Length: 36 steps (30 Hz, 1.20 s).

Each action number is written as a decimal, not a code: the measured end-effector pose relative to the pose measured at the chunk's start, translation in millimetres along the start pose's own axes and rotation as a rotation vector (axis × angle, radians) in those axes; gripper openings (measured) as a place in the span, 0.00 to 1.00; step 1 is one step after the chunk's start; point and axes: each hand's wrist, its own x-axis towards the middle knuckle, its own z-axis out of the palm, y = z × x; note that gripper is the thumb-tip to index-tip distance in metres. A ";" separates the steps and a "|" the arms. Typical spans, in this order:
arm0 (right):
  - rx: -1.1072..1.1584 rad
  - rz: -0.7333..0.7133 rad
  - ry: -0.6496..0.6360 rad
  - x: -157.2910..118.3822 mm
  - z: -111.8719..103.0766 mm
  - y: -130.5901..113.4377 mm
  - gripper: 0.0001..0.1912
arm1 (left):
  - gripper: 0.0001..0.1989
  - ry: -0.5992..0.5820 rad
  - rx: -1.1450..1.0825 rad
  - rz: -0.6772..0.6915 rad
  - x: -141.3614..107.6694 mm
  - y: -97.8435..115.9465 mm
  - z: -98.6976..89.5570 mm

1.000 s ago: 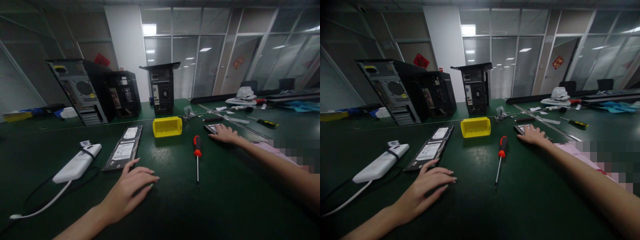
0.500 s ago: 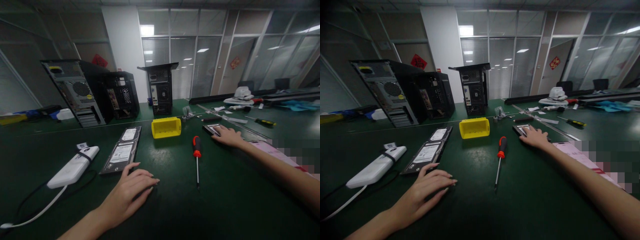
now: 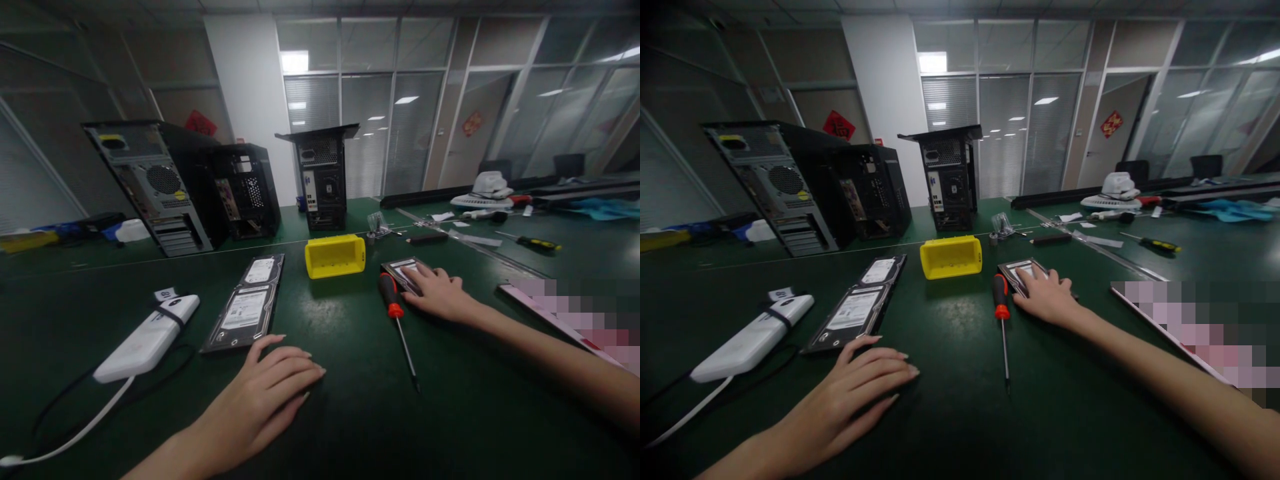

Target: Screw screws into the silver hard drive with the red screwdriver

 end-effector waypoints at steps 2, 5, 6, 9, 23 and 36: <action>0.007 0.003 -0.010 -5.0 -1.3 -5.9 0.35 | 0.24 -0.027 0.016 -0.006 -1.0 -0.6 0.0; 0.026 -0.013 -0.025 -11.3 -4.2 -11.4 0.35 | 0.26 -0.060 0.024 -0.027 -1.5 -1.8 0.9; 0.030 -0.027 -0.031 -14.1 -5.1 -13.6 0.35 | 0.26 -0.069 0.024 -0.040 -1.5 -2.2 1.2; 0.048 -0.112 -0.042 -26.1 -6.9 -23.7 0.34 | 0.27 -0.087 0.026 -0.092 -1.0 -2.9 2.0; 0.175 -0.300 -0.134 -74.8 -16.4 -60.4 0.36 | 0.30 -0.065 0.104 -0.179 -0.4 -0.1 5.1; 0.415 -0.352 -0.232 -107.5 -22.5 -75.3 0.46 | 0.30 -0.074 0.132 -0.118 4.2 -0.7 1.4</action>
